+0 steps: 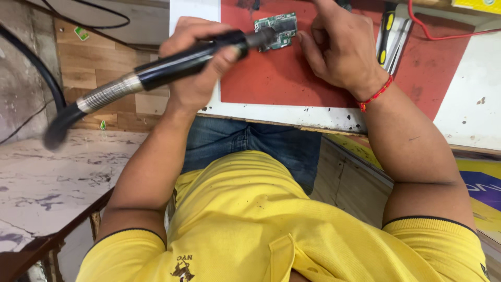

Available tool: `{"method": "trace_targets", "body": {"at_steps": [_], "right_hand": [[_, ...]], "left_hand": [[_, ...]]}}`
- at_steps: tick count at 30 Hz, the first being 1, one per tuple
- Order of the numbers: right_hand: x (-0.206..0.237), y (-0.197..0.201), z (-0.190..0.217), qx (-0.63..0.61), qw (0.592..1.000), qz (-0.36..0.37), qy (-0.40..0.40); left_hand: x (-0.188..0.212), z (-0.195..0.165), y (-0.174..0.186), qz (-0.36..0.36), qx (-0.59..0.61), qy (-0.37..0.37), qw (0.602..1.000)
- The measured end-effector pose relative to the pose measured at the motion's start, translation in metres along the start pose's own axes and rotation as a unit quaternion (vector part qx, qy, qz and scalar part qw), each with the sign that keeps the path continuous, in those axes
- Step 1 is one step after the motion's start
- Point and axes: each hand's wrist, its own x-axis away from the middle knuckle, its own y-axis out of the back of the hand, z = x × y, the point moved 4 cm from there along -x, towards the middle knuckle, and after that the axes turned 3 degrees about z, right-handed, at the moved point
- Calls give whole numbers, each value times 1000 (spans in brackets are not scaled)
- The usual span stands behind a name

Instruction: The person cleans a small circuit board with a toothbrush on a red mat, then uses a hot air gun to apply heat to the board while holding it in place. The person continues to apply heat to different areas of the board throughout the clip.

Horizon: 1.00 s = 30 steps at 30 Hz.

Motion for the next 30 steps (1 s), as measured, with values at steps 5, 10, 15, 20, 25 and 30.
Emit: {"method": "trace_targets", "body": {"at_steps": [5,10,15,20,25,30], "right_hand": [[14,16,-1,10,987,-154,51],[8,20,12,30,983,-163,84],[-9,32,31,54,976,-139,160],[12,51,37,52,962,-172,208],[16,54,18,-2,957,-268,113],[-1,30,20,49,990,-59,118]], "left_hand": [[7,14,4,-42,87,68,993],[5,11,1,-25,69,39,997],[-5,-1,1,28,-31,5,999],[-2,-2,-1,13,2,42,999],[-3,0,0,37,-56,2,998],[-1,2,2,-60,-5,24,998]]}}
